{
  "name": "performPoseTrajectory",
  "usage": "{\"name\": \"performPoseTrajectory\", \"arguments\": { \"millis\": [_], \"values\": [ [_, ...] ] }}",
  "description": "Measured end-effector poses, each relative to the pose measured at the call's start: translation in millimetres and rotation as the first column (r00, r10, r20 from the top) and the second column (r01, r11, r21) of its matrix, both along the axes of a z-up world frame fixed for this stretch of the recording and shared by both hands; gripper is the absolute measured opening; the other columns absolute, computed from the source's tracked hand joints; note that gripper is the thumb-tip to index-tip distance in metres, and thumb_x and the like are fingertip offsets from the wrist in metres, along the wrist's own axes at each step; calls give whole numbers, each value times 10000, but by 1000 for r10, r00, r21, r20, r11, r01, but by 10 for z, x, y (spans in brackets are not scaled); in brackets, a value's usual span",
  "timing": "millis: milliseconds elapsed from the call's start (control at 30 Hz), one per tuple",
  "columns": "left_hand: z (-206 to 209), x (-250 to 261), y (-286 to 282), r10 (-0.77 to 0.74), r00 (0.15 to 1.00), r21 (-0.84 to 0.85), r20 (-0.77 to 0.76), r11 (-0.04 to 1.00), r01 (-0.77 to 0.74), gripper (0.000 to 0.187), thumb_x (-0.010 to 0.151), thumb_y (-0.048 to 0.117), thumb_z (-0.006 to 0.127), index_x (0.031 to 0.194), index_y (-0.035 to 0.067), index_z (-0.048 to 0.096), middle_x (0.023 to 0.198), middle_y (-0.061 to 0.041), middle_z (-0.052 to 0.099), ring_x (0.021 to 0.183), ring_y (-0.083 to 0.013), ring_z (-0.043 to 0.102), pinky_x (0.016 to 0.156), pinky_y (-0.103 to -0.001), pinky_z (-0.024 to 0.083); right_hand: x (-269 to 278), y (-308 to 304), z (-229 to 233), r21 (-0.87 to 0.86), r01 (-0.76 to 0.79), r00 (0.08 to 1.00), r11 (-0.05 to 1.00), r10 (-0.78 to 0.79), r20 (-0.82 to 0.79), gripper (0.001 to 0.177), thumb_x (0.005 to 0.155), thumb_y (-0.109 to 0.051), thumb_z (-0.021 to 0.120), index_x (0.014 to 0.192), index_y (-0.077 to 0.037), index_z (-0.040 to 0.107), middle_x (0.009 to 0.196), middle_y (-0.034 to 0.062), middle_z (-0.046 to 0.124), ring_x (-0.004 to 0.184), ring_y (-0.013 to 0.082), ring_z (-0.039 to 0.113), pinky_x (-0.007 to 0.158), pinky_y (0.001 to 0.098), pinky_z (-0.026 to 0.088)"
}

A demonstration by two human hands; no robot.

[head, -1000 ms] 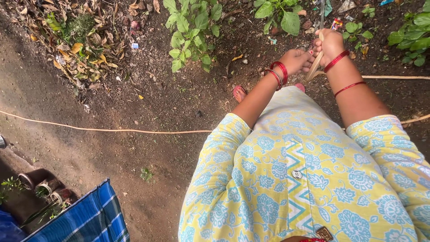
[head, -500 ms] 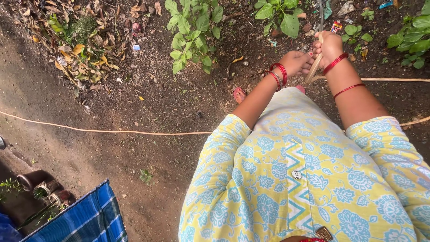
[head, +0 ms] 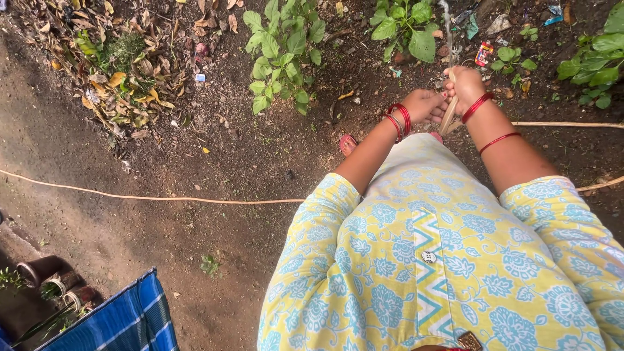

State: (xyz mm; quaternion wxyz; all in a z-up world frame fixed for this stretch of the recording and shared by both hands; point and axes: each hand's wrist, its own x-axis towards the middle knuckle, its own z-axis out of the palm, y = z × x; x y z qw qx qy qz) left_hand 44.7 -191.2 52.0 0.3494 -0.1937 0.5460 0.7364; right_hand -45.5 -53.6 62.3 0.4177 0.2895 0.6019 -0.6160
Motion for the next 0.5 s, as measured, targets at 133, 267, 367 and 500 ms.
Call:
{"name": "performPoseTrajectory", "arguments": {
  "millis": [133, 267, 367, 500],
  "values": [
    [-42, 58, -114, 14, 999, 35, 37, 999, -15, 414, 1005, 407, 559, 1013, 39, 748, 898, -90, 798, 757, -172, 770, 670, -299, 622, 61, -195, 214, 2, -42, 999, 999, 42, -2, 218, 1056, -250, 443, 1062, -115, 613, 644, -59, 457, 510, 69, 353, 489, 261, 377],
    [-84, 108, -239, 30, 999, 43, 33, 999, -31, 430, 1013, 420, 537, 1017, 43, 745, 904, -80, 793, 753, -163, 761, 656, -295, 600, 78, -358, 342, 12, -108, 992, 994, 109, -61, 205, 1058, -264, 455, 1058, -133, 613, 635, -56, 458, 501, 69, 369, 468, 270, 346],
    [-72, 109, -333, 88, 996, 61, -3, 994, -87, 398, 1015, 383, 545, 1033, 40, 748, 927, -81, 797, 755, -158, 754, 661, -286, 601, 37, -500, 494, 17, -129, 984, 991, 130, -122, 211, 1063, -273, 448, 1060, -136, 608, 635, -53, 465, 491, 70, 370, 452, 274, 322],
    [48, 97, -423, 153, 986, 80, -61, 986, -148, 377, 1016, 351, 538, 1058, 43, 752, 959, -72, 804, 762, -129, 748, 627, -256, 558, -17, -626, 689, 11, -136, 972, 991, 135, -190, 204, 1073, -268, 441, 1072, -134, 595, 642, -50, 463, 489, 64, 361, 450, 270, 316]
  ]
}}
